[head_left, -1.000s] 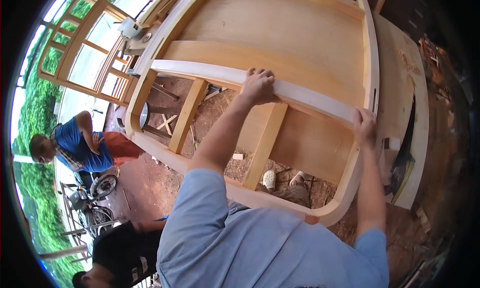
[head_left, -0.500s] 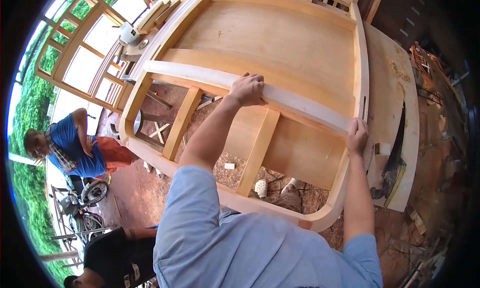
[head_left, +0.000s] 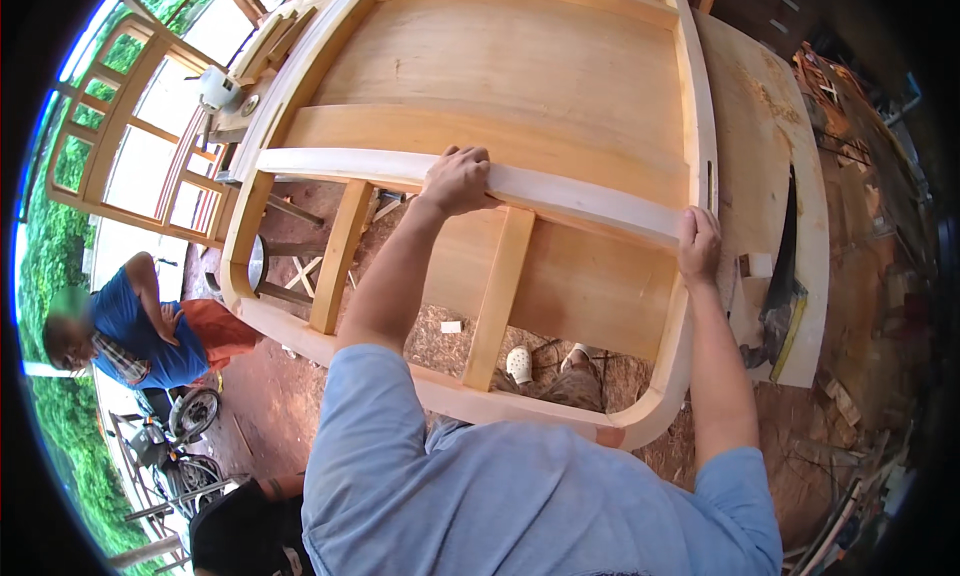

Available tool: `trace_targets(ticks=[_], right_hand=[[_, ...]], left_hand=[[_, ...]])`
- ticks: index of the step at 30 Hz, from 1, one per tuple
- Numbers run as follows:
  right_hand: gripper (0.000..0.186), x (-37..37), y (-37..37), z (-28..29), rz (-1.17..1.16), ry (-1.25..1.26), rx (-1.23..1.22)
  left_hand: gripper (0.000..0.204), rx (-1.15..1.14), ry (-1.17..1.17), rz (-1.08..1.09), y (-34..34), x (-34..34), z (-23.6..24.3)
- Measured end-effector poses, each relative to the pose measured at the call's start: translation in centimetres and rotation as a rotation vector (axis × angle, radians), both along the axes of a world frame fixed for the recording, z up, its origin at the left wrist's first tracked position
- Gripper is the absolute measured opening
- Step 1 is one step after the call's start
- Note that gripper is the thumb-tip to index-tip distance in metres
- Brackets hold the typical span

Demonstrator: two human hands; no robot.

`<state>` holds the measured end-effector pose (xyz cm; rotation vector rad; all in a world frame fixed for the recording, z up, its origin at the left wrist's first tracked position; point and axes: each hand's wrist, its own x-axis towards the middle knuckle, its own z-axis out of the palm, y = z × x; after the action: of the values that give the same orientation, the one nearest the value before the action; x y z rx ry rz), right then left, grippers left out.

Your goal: The person measures and marks a wooden board with a pen and a square ruler, then uses a hand saw to cut a slot into the board while it is placed against a wooden frame.

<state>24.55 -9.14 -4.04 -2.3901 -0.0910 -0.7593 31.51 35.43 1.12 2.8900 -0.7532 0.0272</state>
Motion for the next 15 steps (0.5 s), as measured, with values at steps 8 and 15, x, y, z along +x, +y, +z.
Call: trace_targets(ticks=[8, 15], right_hand=[[0.039, 2.2, -3.2, 1.5, 0.065, 0.261, 1.015], [0.051, 0.8, 0.9, 15.2, 0.199, -0.137, 0.882]], left_hand=[[0.046, -0.097, -0.109, -0.034, -0.3, -0.3, -0.1], [0.051, 0.060, -0.143, -0.080, -1.7, 0.3, -1.1]])
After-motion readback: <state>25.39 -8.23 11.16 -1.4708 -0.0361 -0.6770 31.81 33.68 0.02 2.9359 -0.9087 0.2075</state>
